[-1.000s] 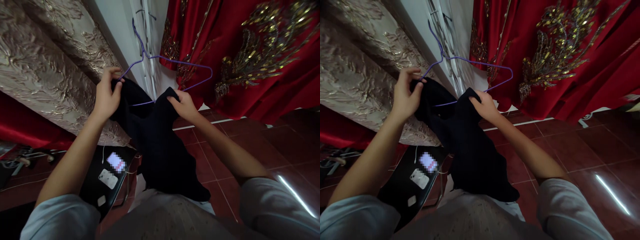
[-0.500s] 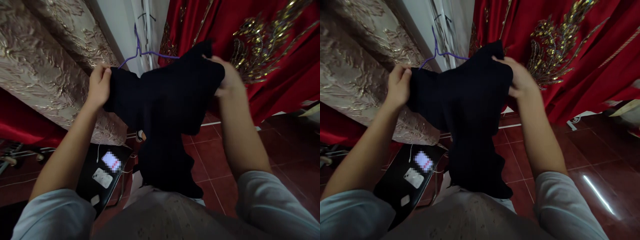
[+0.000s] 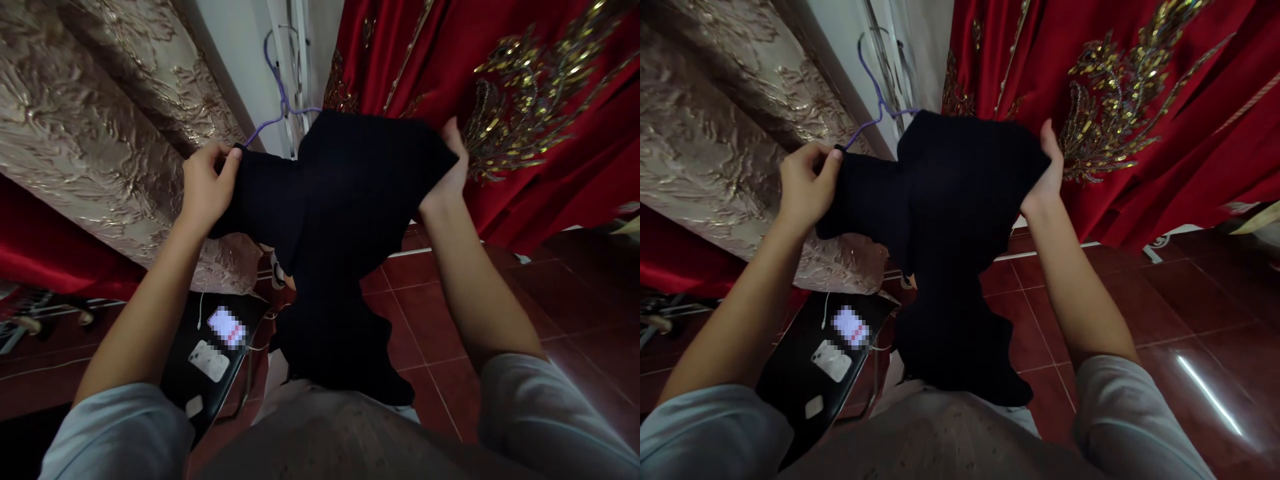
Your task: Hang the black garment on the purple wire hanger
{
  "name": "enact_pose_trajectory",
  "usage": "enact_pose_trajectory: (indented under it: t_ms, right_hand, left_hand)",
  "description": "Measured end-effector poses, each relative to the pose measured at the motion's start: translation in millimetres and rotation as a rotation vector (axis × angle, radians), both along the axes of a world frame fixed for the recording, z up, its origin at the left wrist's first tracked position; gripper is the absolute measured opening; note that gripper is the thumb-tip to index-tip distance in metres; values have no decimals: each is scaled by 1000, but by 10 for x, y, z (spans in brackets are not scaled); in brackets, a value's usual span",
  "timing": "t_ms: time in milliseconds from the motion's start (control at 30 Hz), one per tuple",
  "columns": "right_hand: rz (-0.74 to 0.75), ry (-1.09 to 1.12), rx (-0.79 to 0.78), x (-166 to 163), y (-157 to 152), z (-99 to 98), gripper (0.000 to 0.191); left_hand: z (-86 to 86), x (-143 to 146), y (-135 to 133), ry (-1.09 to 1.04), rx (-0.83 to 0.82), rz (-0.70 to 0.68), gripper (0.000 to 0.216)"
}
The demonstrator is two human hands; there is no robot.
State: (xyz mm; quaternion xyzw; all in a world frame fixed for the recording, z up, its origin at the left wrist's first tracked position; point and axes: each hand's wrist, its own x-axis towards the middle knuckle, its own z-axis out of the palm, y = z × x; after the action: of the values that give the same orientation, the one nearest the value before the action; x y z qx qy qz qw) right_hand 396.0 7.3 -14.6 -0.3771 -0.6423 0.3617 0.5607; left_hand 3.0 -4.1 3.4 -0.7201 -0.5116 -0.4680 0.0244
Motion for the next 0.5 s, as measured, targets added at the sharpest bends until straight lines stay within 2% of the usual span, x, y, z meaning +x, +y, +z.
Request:
enact_pose_trajectory:
  t_ms: [67,133,200,267,333,367,400,433,500]
  right_hand:
    - [-3,144,20,-49,40,84,79]
    - [8,192,28,-179,-31,203,72]
    - [109,167,-19,-333,-211,295,67]
    - [367,81,-127,-446,-421,309,67]
    - [672,-86,-242,-510,-565,225,66]
    - [768,-183,-279,-536,-593,149,62]
    - [786,-272,-283,-566,-590,54,56]
    - [719,-345,-246,-606,-563,-53,51]
    - [436,-456,-70,-725,-467,-281,51]
  left_hand:
    - [-15,0,59,10,18,23,28]
    - [-49,-33,138,11,14,21,27]
    - [-96,-92,201,0,11,-4,24]
    - [-140,-151,213,-33,21,-61,21]
    - [-167,-180,155,-77,21,-136,20]
    - [-168,-176,101,-96,12,-187,21]
    - [-159,-157,33,-108,3,-240,22]
    - [-139,-121,-45,-108,-9,-295,23]
    - [-71,-5,-226,-90,-23,-411,26]
